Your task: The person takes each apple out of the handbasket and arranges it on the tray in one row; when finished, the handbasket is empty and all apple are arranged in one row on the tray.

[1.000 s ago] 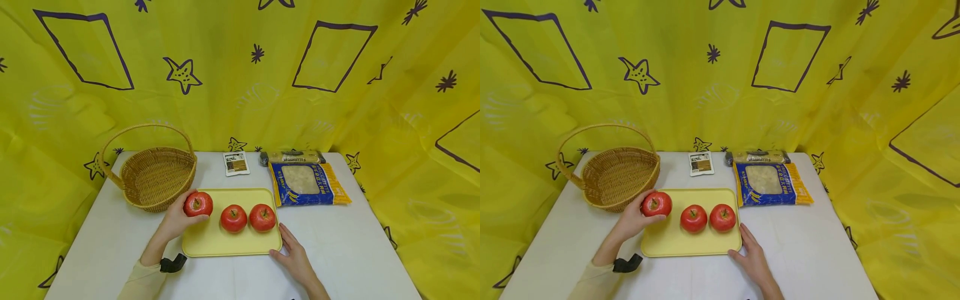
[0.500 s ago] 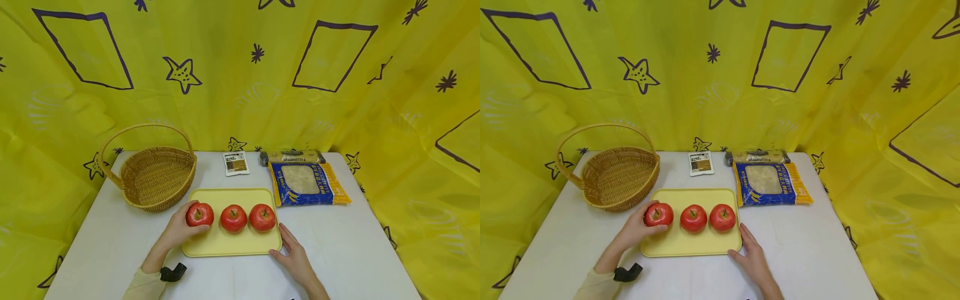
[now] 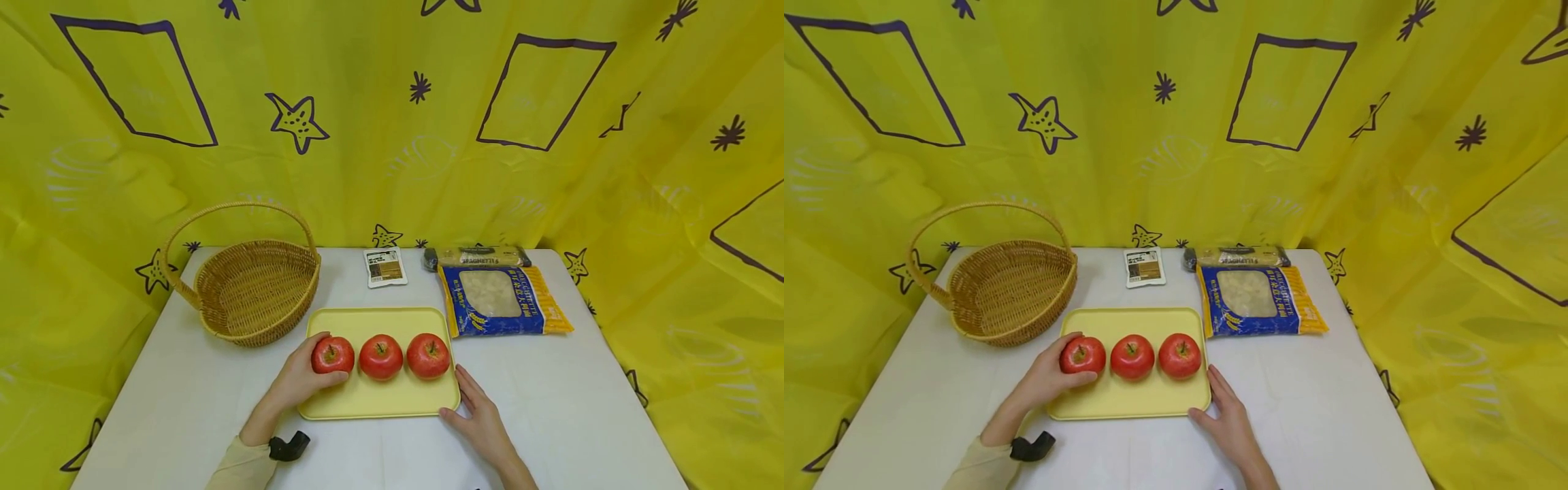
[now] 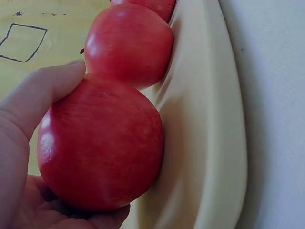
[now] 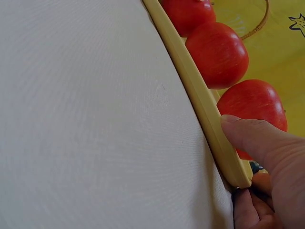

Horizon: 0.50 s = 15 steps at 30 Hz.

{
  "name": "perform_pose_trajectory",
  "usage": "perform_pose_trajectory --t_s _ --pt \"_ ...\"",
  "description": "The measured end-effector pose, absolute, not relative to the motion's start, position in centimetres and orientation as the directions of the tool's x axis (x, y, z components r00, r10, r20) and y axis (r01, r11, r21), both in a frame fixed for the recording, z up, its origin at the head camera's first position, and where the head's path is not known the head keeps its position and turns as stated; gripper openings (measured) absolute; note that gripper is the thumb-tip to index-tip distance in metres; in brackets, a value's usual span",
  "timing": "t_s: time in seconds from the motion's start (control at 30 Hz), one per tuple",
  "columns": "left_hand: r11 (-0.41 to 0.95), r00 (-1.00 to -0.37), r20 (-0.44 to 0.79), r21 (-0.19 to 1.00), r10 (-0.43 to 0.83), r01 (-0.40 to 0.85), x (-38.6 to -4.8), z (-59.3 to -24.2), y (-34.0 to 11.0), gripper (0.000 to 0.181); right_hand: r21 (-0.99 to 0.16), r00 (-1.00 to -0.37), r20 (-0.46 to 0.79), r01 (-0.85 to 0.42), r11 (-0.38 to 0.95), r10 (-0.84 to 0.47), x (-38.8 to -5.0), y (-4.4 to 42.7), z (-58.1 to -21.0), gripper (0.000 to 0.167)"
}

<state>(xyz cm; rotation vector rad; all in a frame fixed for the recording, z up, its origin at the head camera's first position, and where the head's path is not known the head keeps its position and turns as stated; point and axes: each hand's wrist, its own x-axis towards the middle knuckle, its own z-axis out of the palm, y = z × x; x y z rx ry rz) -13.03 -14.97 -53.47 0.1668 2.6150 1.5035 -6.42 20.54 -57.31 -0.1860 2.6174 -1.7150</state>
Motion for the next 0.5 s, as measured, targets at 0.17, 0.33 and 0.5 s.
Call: perform_pose_trajectory --t_s 0.17,0.33,0.5 --pt "0.499 -0.984 -0.053 0.866 0.171 0.040 -13.07 -53.52 -14.90 0.093 -0.925 -0.996 0.032 -0.062 0.376 -0.085 -6.40 20.51 -57.25 0.080" --pt "0.503 -0.981 -0.077 0.864 0.180 0.024 -13.18 -53.56 -14.85 0.096 -0.927 -0.997 0.011 -0.040 0.373 -0.079 -6.48 20.48 -57.18 0.081" --pt "0.509 -0.980 -0.090 0.861 0.178 0.013 -13.22 -53.55 -14.83 0.097 -0.930 -0.997 0.013 -0.042 0.366 -0.081 -6.47 20.43 -57.19 0.081"
